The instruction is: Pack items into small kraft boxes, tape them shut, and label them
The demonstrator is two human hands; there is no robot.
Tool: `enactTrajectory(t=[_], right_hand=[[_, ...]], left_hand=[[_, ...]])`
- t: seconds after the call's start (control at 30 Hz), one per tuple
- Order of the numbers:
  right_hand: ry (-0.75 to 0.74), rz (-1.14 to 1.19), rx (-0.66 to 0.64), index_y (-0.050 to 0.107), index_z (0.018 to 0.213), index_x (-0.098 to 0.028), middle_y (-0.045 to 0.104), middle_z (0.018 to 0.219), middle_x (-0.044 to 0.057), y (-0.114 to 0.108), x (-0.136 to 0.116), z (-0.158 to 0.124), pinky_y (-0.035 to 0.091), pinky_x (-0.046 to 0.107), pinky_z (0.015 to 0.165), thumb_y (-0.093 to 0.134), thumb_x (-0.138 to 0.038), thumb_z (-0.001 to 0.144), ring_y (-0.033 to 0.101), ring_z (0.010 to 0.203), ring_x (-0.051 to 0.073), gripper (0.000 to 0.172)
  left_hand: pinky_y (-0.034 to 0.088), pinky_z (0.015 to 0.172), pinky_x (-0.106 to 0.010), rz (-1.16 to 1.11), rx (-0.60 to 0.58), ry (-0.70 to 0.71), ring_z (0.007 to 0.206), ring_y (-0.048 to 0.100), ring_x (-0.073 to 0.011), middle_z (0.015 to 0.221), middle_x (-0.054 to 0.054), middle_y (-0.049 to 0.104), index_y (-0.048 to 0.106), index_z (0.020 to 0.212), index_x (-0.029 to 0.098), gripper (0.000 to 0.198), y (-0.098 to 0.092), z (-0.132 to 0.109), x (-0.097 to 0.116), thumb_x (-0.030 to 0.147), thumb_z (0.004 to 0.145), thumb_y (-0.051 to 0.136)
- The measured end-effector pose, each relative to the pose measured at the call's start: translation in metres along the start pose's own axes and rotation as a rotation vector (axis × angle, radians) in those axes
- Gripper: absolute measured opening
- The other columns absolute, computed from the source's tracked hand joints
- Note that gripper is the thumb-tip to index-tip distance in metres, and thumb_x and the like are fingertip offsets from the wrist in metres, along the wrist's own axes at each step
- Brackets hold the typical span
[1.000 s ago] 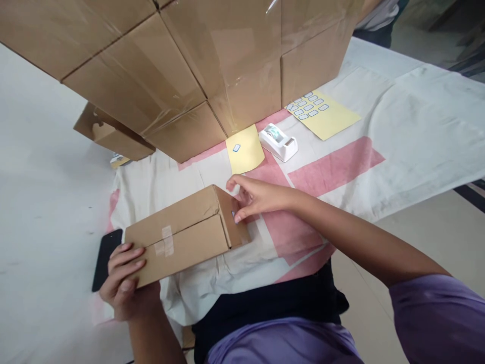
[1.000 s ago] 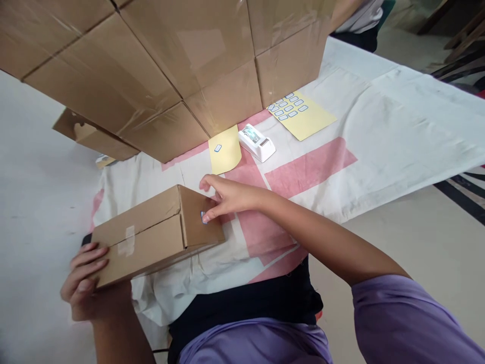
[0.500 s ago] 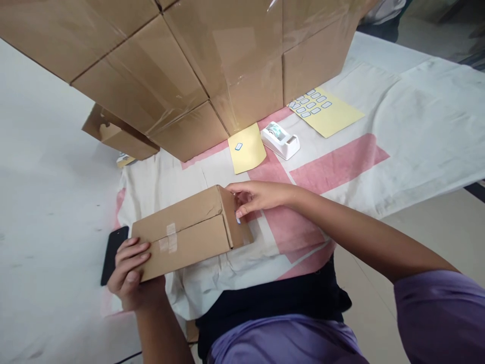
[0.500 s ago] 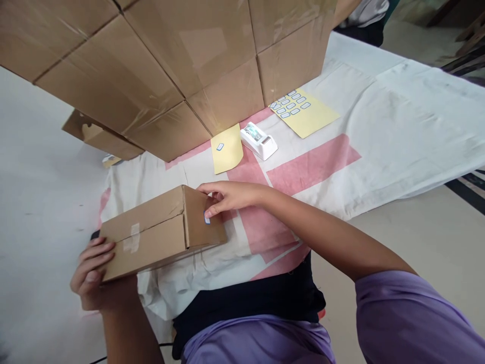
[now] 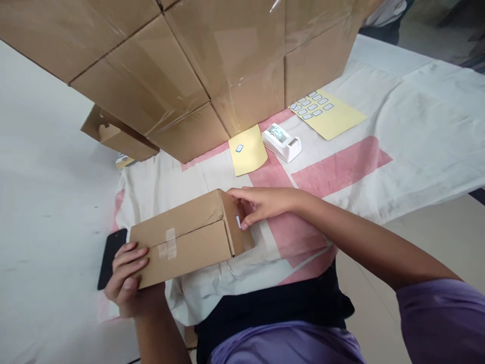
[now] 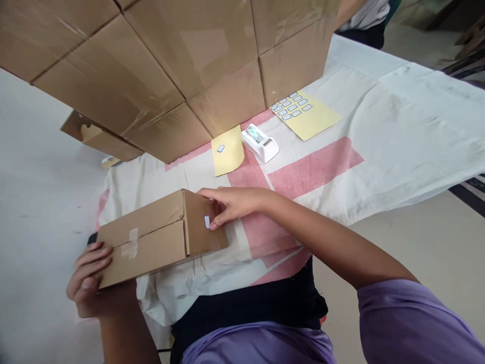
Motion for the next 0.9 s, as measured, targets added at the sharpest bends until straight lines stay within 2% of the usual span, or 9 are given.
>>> enactTrajectory(t=[0.1, 0.2, 0.37, 0.47, 0.57, 0.67, 0.73, 0.8, 0.9], right_hand=[[0.002, 0.034, -0.002, 0.054, 0.127, -0.017, 0.067, 0.115, 0.007, 0.0, -0.002, 0.0, 0.052, 0.026, 0.075, 0.074, -0.022, 0.089, 0.065, 0.095, 0.017, 0.043], [0.01, 0.049, -0.006, 0.055, 0.127, -0.016, 0.067, 0.116, 0.008, 0.001, -0.004, 0.0, 0.053, 0.027, 0.078, 0.069, -0.022, 0.093, 0.066, 0.095, 0.017, 0.037], [0.019, 0.003, -0.03, 0.051, 0.137, -0.017, 0.066, 0.122, 0.01, 0.001, -0.003, 0.0, 0.054, 0.028, 0.081, 0.075, -0.027, 0.089, 0.065, 0.101, 0.019, 0.055], [0.022, -0.02, -0.035, 0.047, 0.144, -0.02, 0.064, 0.127, 0.01, 0.001, -0.001, -0.002, 0.054, 0.031, 0.086, 0.081, -0.03, 0.083, 0.064, 0.109, 0.022, 0.071], [0.008, -0.1, -0.005, 0.037, 0.153, -0.024, 0.056, 0.142, 0.012, 0.004, -0.004, -0.005, 0.049, 0.039, 0.104, 0.086, -0.035, 0.076, 0.054, 0.131, 0.029, 0.092], [-0.017, -0.244, 0.07, 0.005, 0.164, -0.028, 0.026, 0.165, 0.016, 0.012, -0.016, -0.008, 0.031, 0.048, 0.121, 0.092, -0.04, 0.065, 0.029, 0.151, 0.034, 0.132], [-0.021, -0.356, 0.15, -0.012, 0.163, -0.03, 0.011, 0.169, 0.017, 0.019, -0.027, -0.009, 0.028, 0.049, 0.123, 0.095, -0.041, 0.057, 0.021, 0.154, 0.036, 0.151], [-0.003, -0.461, 0.234, -0.004, 0.164, -0.035, 0.014, 0.167, 0.014, 0.025, -0.038, -0.013, 0.032, 0.048, 0.12, 0.093, -0.041, 0.057, 0.029, 0.15, 0.036, 0.145], [0.06, -0.541, 0.33, 0.03, 0.157, -0.043, 0.029, 0.157, 0.009, 0.028, -0.049, -0.039, 0.045, 0.045, 0.112, 0.09, -0.044, 0.058, 0.046, 0.138, 0.033, 0.115]], left_hand=[[0.042, 0.103, -0.061, -0.097, 0.046, 0.111, 0.088, 0.062, -0.0272, 0.067, -0.004, 0.057, 0.056, 0.06, 0.022, 0.023, -0.002, -0.001, 0.005, 0.037, 0.073, 0.044], [0.043, 0.102, -0.06, -0.136, 0.047, 0.146, 0.088, 0.064, -0.0273, 0.069, -0.005, 0.062, 0.062, 0.063, 0.021, 0.024, -0.001, -0.001, 0.006, 0.032, 0.074, 0.044], [0.044, 0.102, -0.06, -0.149, 0.047, 0.141, 0.085, 0.065, -0.0274, 0.068, -0.004, 0.065, 0.066, 0.064, 0.023, 0.024, -0.002, 0.0, 0.005, 0.03, 0.072, 0.045], [0.043, 0.104, -0.062, -0.143, 0.039, 0.096, 0.09, 0.066, -0.0299, 0.072, -0.004, 0.067, 0.068, 0.065, 0.024, 0.024, -0.001, -0.001, 0.003, 0.03, 0.071, 0.046], [0.042, 0.108, -0.064, -0.163, 0.055, 0.048, 0.092, 0.066, -0.0313, 0.076, -0.003, 0.071, 0.073, 0.068, 0.027, 0.025, -0.001, -0.001, 0.005, 0.027, 0.068, 0.048], [0.038, 0.115, -0.063, -0.191, 0.035, -0.043, 0.105, 0.066, -0.035, 0.086, 0.002, 0.076, 0.079, 0.077, 0.036, 0.031, 0.004, -0.001, 0.014, 0.027, 0.067, 0.051], [0.034, 0.121, -0.061, -0.171, 0.008, -0.145, 0.118, 0.061, -0.0384, 0.094, 0.007, 0.077, 0.08, 0.08, 0.044, 0.033, 0.008, -0.001, 0.02, 0.028, 0.068, 0.053], [0.032, 0.124, -0.06, -0.131, -0.016, -0.23, 0.126, 0.057, -0.0419, 0.096, 0.009, 0.077, 0.079, 0.076, 0.048, 0.029, 0.01, -0.004, 0.024, 0.032, 0.069, 0.056], [0.037, 0.121, -0.06, -0.163, -0.09, -0.294, 0.125, 0.057, -0.046, 0.095, 0.007, 0.078, 0.079, 0.079, 0.049, 0.021, 0.016, -0.012, 0.018, 0.054, 0.073, 0.06]])
Point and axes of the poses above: each hand's wrist, its own z-axis towards the middle knuckle, its own y-axis out of the palm, x = y × z, the point moved 6 cm from there along z, towards the middle knuckle
